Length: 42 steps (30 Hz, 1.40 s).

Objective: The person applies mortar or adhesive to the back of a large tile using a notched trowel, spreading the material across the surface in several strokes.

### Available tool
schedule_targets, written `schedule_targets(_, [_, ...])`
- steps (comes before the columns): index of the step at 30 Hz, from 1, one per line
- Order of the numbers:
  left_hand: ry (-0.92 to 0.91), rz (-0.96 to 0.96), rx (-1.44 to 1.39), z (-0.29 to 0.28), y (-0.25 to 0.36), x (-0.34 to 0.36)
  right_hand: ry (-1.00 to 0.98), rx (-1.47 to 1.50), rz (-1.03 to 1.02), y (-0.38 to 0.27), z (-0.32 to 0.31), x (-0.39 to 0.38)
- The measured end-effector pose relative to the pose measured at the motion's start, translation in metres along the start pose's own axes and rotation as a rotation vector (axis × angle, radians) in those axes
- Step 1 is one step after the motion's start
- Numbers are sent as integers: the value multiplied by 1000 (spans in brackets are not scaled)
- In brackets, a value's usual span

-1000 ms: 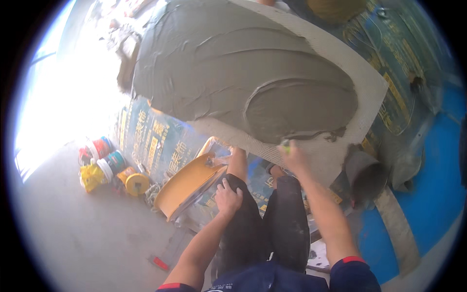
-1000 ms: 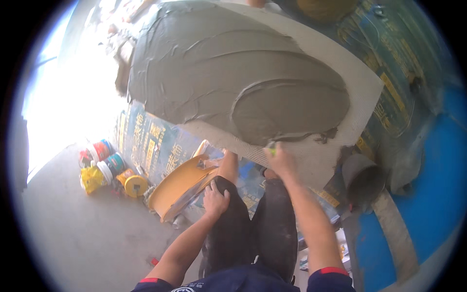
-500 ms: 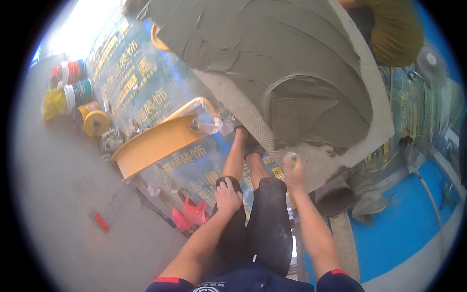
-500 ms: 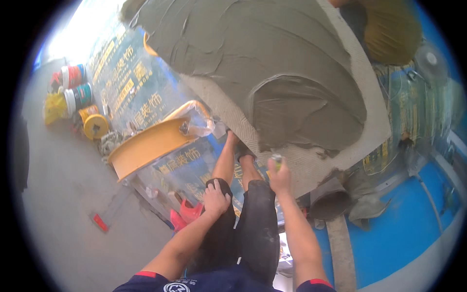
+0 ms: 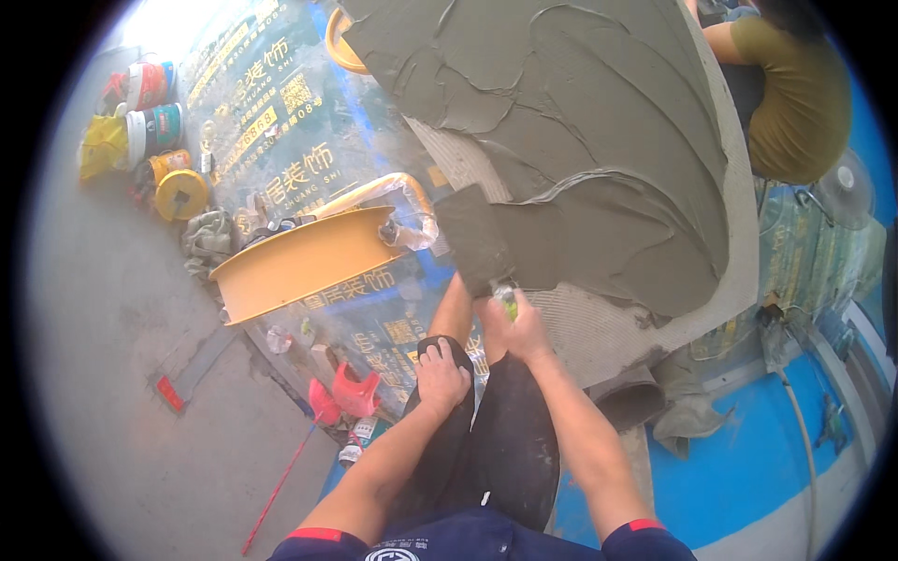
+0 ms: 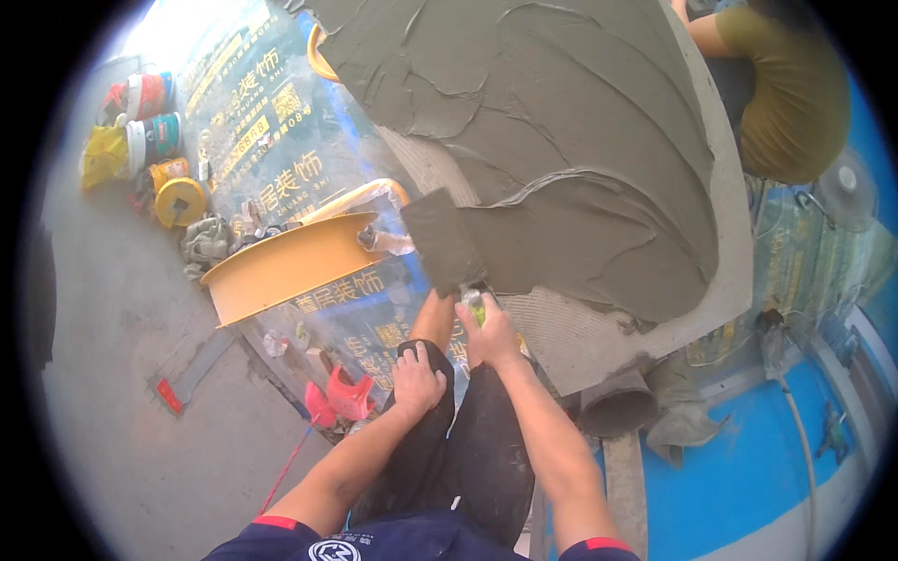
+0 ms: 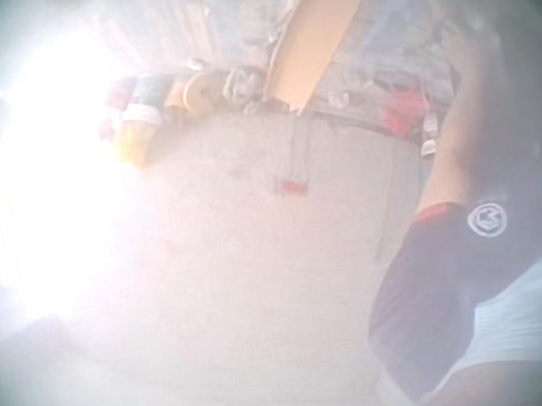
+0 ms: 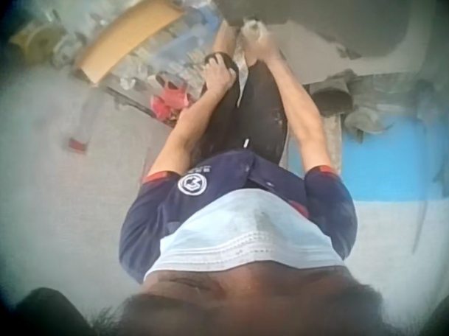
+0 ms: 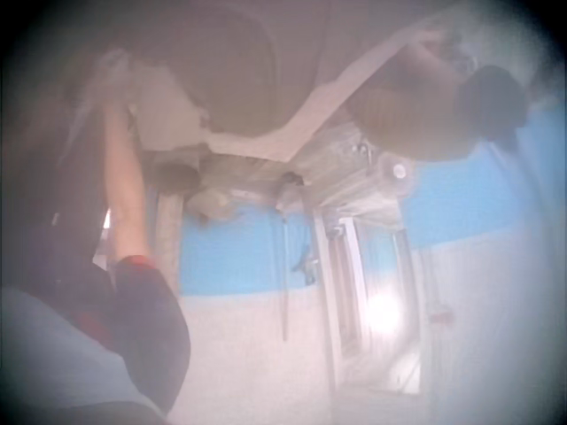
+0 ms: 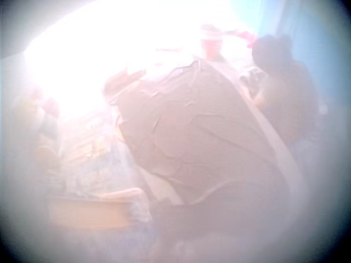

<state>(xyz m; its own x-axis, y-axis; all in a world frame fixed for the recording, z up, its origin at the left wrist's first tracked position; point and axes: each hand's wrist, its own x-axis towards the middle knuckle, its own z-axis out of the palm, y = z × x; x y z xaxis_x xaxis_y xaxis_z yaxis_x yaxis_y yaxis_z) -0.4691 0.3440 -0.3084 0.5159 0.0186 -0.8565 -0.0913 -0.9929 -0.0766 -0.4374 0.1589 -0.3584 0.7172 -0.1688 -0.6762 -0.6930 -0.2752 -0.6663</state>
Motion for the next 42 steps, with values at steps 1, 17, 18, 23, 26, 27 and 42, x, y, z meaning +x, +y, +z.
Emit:
schedule_targets(1, [10, -18, 3, 1, -7, -1, -15, 61, 17, -22, -6, 7])
schedule_targets(17, [-45, -18, -29, -1, -8, 3, 113, 19, 201, -9, 3, -6])
schedule_targets(18, [-53, -20, -31, -1, -7, 4, 199, 151, 231, 1, -7, -7])
schedule_targets(23, [-48, -11, -18, 6, -8, 8, 260, 143, 242, 7, 5, 5])
schedule_targets(26, [-68, -1, -31, 1, -2, 9, 210, 38, 94, -17, 42, 20])
schedule_targets(27, [-78, -3, -28, -1, -1, 9, 148, 65, 101, -29, 48, 24])
schedule_targets(42, [-95, -31, -122, -3, -12, 11, -4, -241, 39, -114, 52, 112])
